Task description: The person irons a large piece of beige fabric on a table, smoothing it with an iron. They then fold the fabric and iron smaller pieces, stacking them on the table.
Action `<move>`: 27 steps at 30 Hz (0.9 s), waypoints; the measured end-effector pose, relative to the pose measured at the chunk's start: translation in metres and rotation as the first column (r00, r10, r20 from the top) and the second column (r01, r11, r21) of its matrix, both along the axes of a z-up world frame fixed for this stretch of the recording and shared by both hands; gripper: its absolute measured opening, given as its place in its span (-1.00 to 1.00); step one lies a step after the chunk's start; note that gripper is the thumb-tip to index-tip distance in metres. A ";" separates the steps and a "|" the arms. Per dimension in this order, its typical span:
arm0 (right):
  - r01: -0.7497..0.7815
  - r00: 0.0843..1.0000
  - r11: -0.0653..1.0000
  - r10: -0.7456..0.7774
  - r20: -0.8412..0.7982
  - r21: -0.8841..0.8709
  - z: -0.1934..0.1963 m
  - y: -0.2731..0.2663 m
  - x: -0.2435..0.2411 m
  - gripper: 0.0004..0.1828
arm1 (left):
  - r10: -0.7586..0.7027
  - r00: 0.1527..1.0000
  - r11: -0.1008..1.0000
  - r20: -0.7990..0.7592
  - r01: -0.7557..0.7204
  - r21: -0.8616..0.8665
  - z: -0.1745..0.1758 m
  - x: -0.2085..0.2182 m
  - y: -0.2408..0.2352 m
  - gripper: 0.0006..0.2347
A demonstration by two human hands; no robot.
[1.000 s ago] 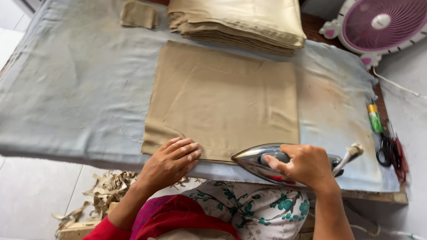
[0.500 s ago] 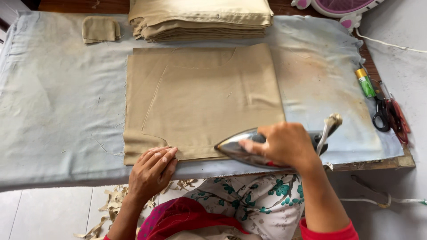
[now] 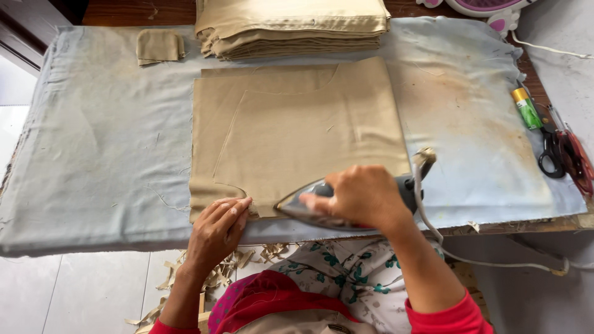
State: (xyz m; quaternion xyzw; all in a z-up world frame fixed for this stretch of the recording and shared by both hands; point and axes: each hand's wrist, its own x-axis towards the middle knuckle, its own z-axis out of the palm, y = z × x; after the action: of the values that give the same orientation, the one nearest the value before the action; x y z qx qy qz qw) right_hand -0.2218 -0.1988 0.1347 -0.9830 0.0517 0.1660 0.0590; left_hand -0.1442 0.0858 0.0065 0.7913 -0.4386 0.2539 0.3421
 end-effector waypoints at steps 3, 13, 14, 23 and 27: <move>-0.010 1.000 1.000 0.010 -0.023 0.012 0.002 0.007 0.011 -0.13 | 0.008 0.998 1.000 -0.066 -0.006 0.023 -0.016 0.011 0.013 -0.82; -0.022 1.000 1.000 0.022 0.007 -0.015 0.018 0.034 0.035 -0.14 | 0.046 0.995 0.961 -0.083 -0.022 0.274 0.026 0.066 0.029 -0.80; -0.053 0.999 0.999 0.053 -0.004 -0.007 0.016 0.040 0.031 -0.17 | -0.002 0.999 0.969 -0.048 0.014 0.246 0.025 0.078 0.026 -0.83; 0.036 0.999 0.999 -0.036 0.012 -0.033 0.013 0.041 0.044 -0.17 | -0.214 0.972 0.958 -0.093 0.227 0.175 0.008 0.137 -0.002 -0.88; -0.039 0.996 0.999 0.039 -0.080 -0.005 0.011 0.057 0.027 -0.18 | -0.243 0.956 0.957 -0.165 0.264 0.120 0.007 0.129 0.002 -0.89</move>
State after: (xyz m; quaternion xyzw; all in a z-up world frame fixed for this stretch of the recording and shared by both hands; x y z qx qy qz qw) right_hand -0.1945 -0.1414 0.1461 -0.9766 0.0354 0.2060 0.0505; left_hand -0.0149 0.0876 0.0136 0.7672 -0.5268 0.1168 0.3468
